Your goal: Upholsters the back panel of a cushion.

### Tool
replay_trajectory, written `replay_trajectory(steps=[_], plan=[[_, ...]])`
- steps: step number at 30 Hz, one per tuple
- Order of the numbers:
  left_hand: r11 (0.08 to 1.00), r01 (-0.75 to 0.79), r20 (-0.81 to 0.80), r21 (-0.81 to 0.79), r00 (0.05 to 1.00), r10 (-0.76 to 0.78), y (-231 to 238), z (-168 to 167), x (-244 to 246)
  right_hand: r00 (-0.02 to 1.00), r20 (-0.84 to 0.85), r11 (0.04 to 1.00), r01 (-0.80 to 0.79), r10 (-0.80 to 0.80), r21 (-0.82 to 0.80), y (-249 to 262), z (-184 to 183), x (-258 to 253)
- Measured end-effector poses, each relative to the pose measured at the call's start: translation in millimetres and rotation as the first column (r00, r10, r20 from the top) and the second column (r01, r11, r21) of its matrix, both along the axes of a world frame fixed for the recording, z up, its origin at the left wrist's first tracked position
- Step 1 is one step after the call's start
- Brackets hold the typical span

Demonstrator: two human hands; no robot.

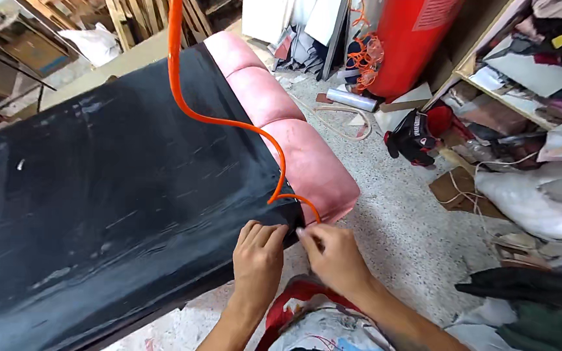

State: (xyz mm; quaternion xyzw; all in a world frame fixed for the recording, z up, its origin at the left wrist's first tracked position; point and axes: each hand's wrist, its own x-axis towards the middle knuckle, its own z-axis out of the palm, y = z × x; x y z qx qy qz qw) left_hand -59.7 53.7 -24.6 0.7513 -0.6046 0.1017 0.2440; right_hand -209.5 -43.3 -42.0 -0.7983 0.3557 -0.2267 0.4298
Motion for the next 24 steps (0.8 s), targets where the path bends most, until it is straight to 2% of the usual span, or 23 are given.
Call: replay_trajectory(steps=[2,4,6,8,10,11,13,14,16,17,19,21,22,24], plan=[[0.998,0.017,0.002,-0.064,1.000,-0.017,-1,-8,-10,0.992,-0.099,0.976,0.096,-0.077,0.198,-24,4,14],[0.994,0.020,-0.015,-0.109,1.000,-0.021,-1,-16,-15,0.985,-0.170,0.910,0.097,-0.029,0.403,-43,8,30],[0.992,0.033,-0.015,-0.122,0.999,-0.035,1,-25,-17,0.991,-0.135,0.793,0.097,-0.018,0.602,-53,9,40],[0.991,0.043,-0.002,-0.125,0.999,-0.043,2,-35,-19,0.997,-0.075,0.627,0.069,-0.017,0.776,-59,12,44],[0.991,0.049,0.010,-0.123,0.999,-0.048,6,-46,-20,0.997,-0.080,0.500,0.081,-0.022,0.863,-59,20,48],[0.992,0.055,0.011,-0.110,0.998,-0.054,8,-49,-20,0.994,-0.100,0.486,0.106,-0.038,0.867,-57,23,50],[0.997,0.070,-0.054,-0.036,0.996,-0.072,13,-48,-19,0.987,-0.128,0.522,0.159,-0.094,0.838,-52,24,53],[0.997,0.071,-0.139,0.034,0.988,-0.066,15,-41,-15,0.986,-0.123,0.556,0.165,-0.112,0.815,-51,24,52],[0.992,0.063,-0.325,0.113,0.946,-0.023,16,-20,3,0.989,-0.065,0.601,0.132,-0.132,0.788,-52,19,49],[0.991,0.048,-0.339,0.127,0.941,-0.002,17,-11,17,0.989,-0.029,0.600,0.109,-0.142,0.793,-52,17,47],[0.977,0.036,-0.272,0.209,0.962,0.022,16,-1,45,0.987,0.022,0.592,0.078,-0.160,0.802,-49,15,48],[0.960,0.022,-0.129,0.278,0.992,0.015,12,-3,68,0.988,0.029,0.625,0.072,-0.150,0.778,-48,15,50],[0.958,0.007,-0.030,0.286,1.000,0.002,10,-5,77,0.991,0.020,0.667,0.072,-0.130,0.741,-48,15,51],[0.977,-0.047,0.191,0.208,0.982,0.006,7,-12,86,0.997,-0.042,0.793,0.078,-0.067,0.604,-49,12,51]])
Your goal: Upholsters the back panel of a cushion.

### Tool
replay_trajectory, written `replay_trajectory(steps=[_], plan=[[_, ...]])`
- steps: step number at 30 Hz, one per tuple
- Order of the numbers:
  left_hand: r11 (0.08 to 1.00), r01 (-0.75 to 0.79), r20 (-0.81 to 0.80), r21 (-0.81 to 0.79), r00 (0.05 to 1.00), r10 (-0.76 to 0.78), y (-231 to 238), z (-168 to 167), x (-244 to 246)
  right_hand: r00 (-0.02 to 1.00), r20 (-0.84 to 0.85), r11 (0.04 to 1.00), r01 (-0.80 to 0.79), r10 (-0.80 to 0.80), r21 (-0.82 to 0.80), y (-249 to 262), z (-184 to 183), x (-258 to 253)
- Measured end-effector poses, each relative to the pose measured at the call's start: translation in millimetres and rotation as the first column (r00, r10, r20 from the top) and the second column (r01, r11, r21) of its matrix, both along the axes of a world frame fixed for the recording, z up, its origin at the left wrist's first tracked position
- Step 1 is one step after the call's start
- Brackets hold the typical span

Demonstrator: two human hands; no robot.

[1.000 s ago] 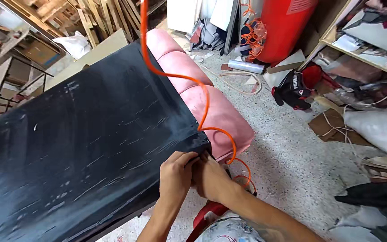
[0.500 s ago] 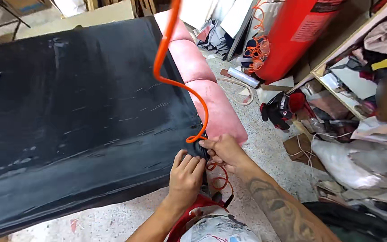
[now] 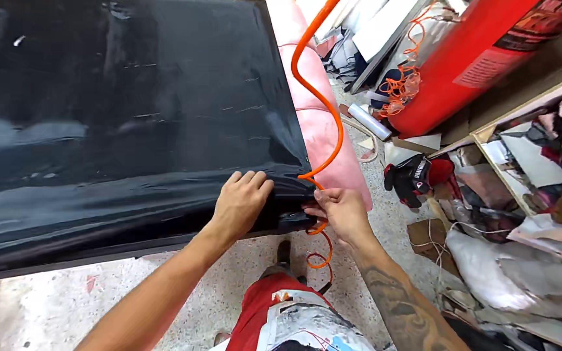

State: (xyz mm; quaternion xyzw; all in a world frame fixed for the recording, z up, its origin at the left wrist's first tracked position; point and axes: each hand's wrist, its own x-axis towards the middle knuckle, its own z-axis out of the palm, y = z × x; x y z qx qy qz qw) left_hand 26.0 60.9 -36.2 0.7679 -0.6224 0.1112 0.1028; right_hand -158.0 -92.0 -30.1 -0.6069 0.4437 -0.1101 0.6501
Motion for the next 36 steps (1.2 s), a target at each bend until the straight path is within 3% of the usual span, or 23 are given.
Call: replay_trajectory(steps=[2,3,6,8,11,14,19,24,29,33,36], plan=[[0.992,-0.039,0.099,-0.121,0.994,0.051,2,-13,-1,0.996,-0.081,0.969,-0.061,0.043,-0.239,3,-8,-4],[0.992,-0.045,0.047,-0.115,0.998,0.051,5,-18,-4,0.995,-0.087,0.932,-0.070,0.041,-0.356,6,-13,-6],[1.000,-0.003,-0.393,0.022,0.920,0.011,22,-17,-11,0.995,0.027,0.713,-0.051,0.098,-0.699,12,-37,-18],[0.997,0.048,-0.433,0.060,0.901,-0.018,34,-14,-18,0.990,0.056,0.594,-0.034,0.132,-0.803,10,-48,-25],[0.994,0.112,-0.181,-0.006,0.977,-0.111,33,-16,-31,0.989,0.054,0.565,-0.034,0.138,-0.825,9,-60,-33],[0.981,0.193,-0.079,0.007,0.978,-0.192,15,-17,-42,0.987,0.075,0.567,-0.020,0.144,-0.823,11,-65,-36],[0.941,0.336,-0.054,-0.035,0.940,-0.338,-5,-28,-58,0.988,0.034,0.532,-0.051,0.149,-0.845,8,-70,-38],[0.925,0.366,0.036,-0.103,0.931,-0.364,-1,-38,-62,0.989,0.034,0.531,-0.048,0.143,-0.846,8,-75,-38],[0.950,0.307,-0.074,-0.050,0.948,-0.310,-6,-26,-60,0.994,0.016,0.562,-0.050,0.112,-0.825,16,-63,-28],[0.954,0.287,-0.050,-0.086,0.955,-0.292,-6,-37,-64,0.995,0.019,0.585,-0.043,0.100,-0.810,19,-60,-25],[0.938,0.305,0.019,-0.166,0.952,-0.306,-4,-52,-66,0.998,0.040,0.668,-0.008,0.057,-0.744,21,-55,-31]])
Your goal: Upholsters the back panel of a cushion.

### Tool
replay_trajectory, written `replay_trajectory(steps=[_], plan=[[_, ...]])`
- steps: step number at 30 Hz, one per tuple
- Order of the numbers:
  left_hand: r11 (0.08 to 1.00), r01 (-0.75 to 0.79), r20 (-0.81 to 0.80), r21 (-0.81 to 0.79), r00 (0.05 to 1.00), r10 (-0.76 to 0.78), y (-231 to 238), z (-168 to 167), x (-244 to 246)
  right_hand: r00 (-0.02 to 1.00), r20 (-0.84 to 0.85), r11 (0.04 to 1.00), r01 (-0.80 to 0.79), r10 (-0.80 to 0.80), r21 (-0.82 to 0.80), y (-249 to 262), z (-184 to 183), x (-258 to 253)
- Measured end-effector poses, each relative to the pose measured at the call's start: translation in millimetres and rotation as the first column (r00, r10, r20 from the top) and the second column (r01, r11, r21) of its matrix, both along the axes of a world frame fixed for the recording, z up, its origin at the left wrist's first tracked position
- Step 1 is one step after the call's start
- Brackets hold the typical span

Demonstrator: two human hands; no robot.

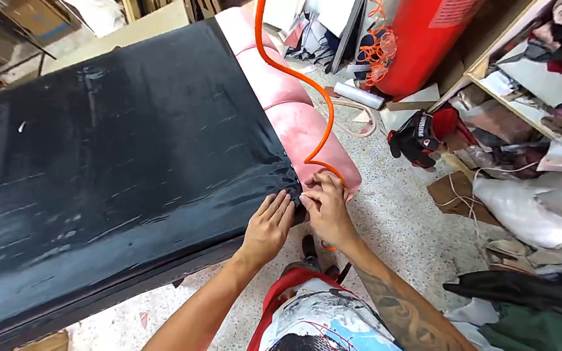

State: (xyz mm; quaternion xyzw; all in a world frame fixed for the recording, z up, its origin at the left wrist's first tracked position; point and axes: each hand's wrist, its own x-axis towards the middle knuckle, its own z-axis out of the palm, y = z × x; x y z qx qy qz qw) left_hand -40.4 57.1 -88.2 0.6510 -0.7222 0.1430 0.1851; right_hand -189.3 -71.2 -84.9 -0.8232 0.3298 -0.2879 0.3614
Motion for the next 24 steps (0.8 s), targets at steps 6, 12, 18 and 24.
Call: replay_trajectory(steps=[6,12,18,24], plan=[[0.994,0.003,-0.008,-0.109,1.000,-0.004,0,-7,-2,0.994,0.007,0.994,0.107,-0.107,0.029,4,11,3],[0.990,-0.120,-0.187,-0.070,0.977,0.105,-3,3,-12,0.996,0.037,0.997,0.079,-0.080,0.012,6,2,0],[0.967,-0.165,-0.010,0.196,0.985,0.170,-3,-5,-16,0.990,0.121,0.996,0.076,-0.070,-0.048,8,-21,-6],[0.985,-0.115,-0.068,0.130,0.990,0.125,-1,-14,-21,0.988,0.141,0.995,0.075,-0.065,-0.071,5,-25,-7]])
